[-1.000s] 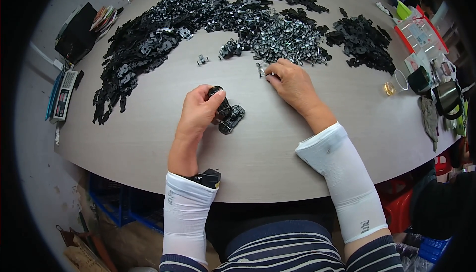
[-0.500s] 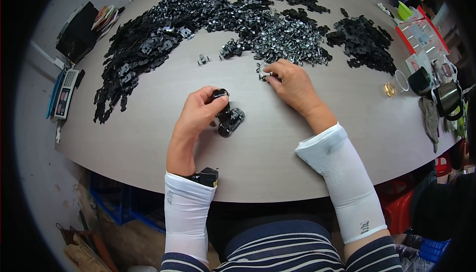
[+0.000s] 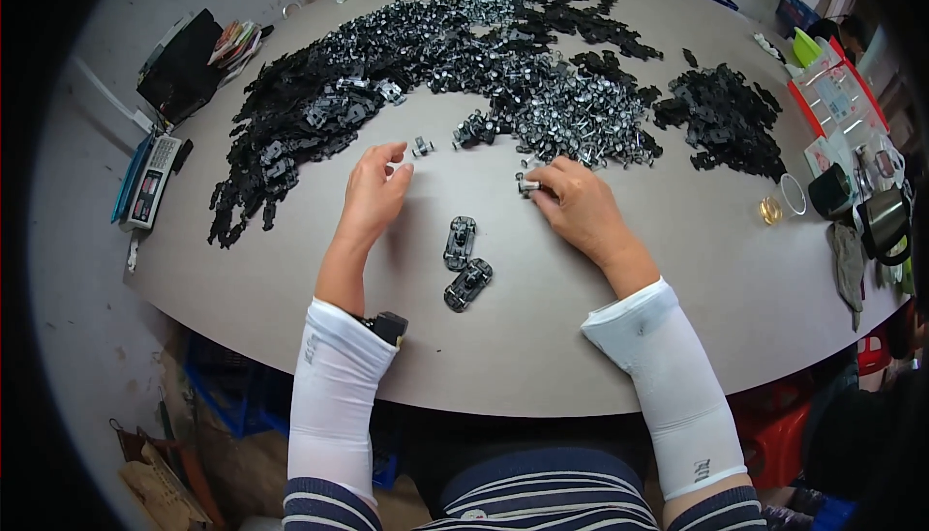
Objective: Assembling small black plastic components at a workbench.
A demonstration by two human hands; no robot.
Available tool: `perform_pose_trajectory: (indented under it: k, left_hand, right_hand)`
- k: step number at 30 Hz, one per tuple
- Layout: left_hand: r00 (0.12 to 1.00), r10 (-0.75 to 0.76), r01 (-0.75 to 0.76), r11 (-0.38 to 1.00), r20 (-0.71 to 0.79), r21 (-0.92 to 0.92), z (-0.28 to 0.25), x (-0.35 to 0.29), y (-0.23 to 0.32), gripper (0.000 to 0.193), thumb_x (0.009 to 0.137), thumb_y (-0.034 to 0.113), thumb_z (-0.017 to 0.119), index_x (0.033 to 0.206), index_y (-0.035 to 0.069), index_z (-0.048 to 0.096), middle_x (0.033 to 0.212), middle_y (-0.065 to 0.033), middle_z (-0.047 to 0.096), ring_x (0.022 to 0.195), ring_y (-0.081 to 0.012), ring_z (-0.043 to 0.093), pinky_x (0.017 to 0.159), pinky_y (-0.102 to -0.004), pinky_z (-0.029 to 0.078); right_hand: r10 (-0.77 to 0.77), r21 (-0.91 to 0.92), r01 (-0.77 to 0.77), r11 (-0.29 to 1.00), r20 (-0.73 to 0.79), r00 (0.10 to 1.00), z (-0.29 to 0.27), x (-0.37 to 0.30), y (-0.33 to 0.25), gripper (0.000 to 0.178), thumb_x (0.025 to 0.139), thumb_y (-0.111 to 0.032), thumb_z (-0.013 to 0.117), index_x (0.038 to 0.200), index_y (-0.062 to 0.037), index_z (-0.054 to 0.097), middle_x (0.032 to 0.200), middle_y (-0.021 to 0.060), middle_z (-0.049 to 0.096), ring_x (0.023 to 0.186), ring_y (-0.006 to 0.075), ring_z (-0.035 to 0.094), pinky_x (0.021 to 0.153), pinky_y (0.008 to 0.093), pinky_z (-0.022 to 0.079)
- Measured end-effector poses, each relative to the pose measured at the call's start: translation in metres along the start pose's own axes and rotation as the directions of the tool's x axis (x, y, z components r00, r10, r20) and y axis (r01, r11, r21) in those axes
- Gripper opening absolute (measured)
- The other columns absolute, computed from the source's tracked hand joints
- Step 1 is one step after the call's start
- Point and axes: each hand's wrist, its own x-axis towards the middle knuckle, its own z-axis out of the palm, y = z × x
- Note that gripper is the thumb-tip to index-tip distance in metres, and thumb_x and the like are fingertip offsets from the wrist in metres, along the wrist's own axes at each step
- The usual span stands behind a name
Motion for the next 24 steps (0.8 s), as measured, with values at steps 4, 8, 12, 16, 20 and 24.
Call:
perform_pose_trajectory:
  k: [4, 8, 12, 16, 20, 24]
  left_hand:
    - [0.998, 0.056, -0.053, 0.996, -0.032, 0.075, 0.014, 0.024, -0.018, 0.040, 0.087, 0.010, 0.061, 0.127, 0.001, 0.060, 0.119, -0.0167, 0.062, 0.107, -0.0324, 0.058, 0.095, -0.0391, 0.046]
    - [0.984, 0.176, -0.165, 0.953, -0.021, 0.255, 0.028, 0.035, -0.025, 0.042, 0.086, 0.003, 0.057, 0.128, 0.002, 0.059, 0.120, -0.0167, 0.062, 0.102, -0.0329, 0.055, 0.093, -0.0392, 0.045]
    - [0.983, 0.184, -0.186, 0.958, 0.027, 0.217, 0.037, 0.032, -0.009, 0.038, 0.083, 0.001, 0.058, 0.121, 0.002, 0.063, 0.111, -0.0174, 0.066, 0.102, -0.0372, 0.057, 0.095, -0.0426, 0.045]
    - [0.943, 0.333, -0.332, 0.924, 0.025, 0.192, 0.049, 0.008, 0.016, 0.035, 0.081, -0.003, 0.059, 0.115, 0.001, 0.064, 0.112, -0.0172, 0.067, 0.102, -0.0370, 0.058, 0.094, -0.0425, 0.046]
    - [0.952, 0.297, -0.305, 0.940, 0.075, 0.149, 0.045, -0.007, 0.032, 0.038, 0.083, -0.002, 0.059, 0.121, 0.000, 0.061, 0.118, -0.0180, 0.065, 0.107, -0.0369, 0.057, 0.098, -0.0418, 0.045]
    - [0.960, 0.237, -0.238, 0.971, 0.147, -0.010, 0.040, -0.015, 0.041, 0.043, 0.084, -0.003, 0.060, 0.127, -0.001, 0.057, 0.125, -0.0196, 0.060, 0.111, -0.0372, 0.056, 0.098, -0.0405, 0.046]
  right_hand:
    - [-0.045, 0.005, 0.045, 0.999, 0.053, 0.998, 0.000, 0.000, 0.001, 0.003, 0.081, -0.008, 0.070, 0.083, -0.0060, 0.069, 0.082, 0.0070, 0.062, 0.081, 0.0268, 0.063, 0.071, 0.0370, 0.052]
    - [0.001, -0.006, 0.000, 1.000, 0.078, 0.997, 0.000, 0.001, -0.002, 0.004, 0.082, -0.011, 0.069, 0.086, -0.0088, 0.069, 0.086, 0.0052, 0.062, 0.084, 0.0259, 0.063, 0.073, 0.0384, 0.053]
    - [0.013, 0.003, -0.013, 1.000, 0.040, 0.999, 0.003, 0.002, 0.000, 0.010, 0.082, -0.011, 0.069, 0.092, -0.0083, 0.068, 0.088, 0.0051, 0.062, 0.086, 0.0261, 0.063, 0.075, 0.0383, 0.052]
    - [0.021, -0.021, -0.020, 1.000, 0.055, 0.998, 0.001, 0.004, -0.005, 0.014, 0.081, -0.013, 0.071, 0.094, -0.0092, 0.068, 0.089, 0.0054, 0.062, 0.087, 0.0261, 0.063, 0.075, 0.0385, 0.052]
    - [-0.035, -0.033, 0.037, 0.999, 0.058, 0.998, 0.004, 0.005, -0.008, 0.013, 0.081, -0.012, 0.072, 0.093, -0.0072, 0.068, 0.082, 0.0069, 0.059, 0.080, 0.0265, 0.061, 0.071, 0.0372, 0.050]
    - [-0.051, -0.031, 0.052, 0.998, 0.041, 0.998, 0.010, 0.004, 0.000, 0.009, 0.082, -0.010, 0.071, 0.090, -0.0072, 0.068, 0.083, 0.0068, 0.059, 0.080, 0.0264, 0.061, 0.071, 0.0366, 0.050]
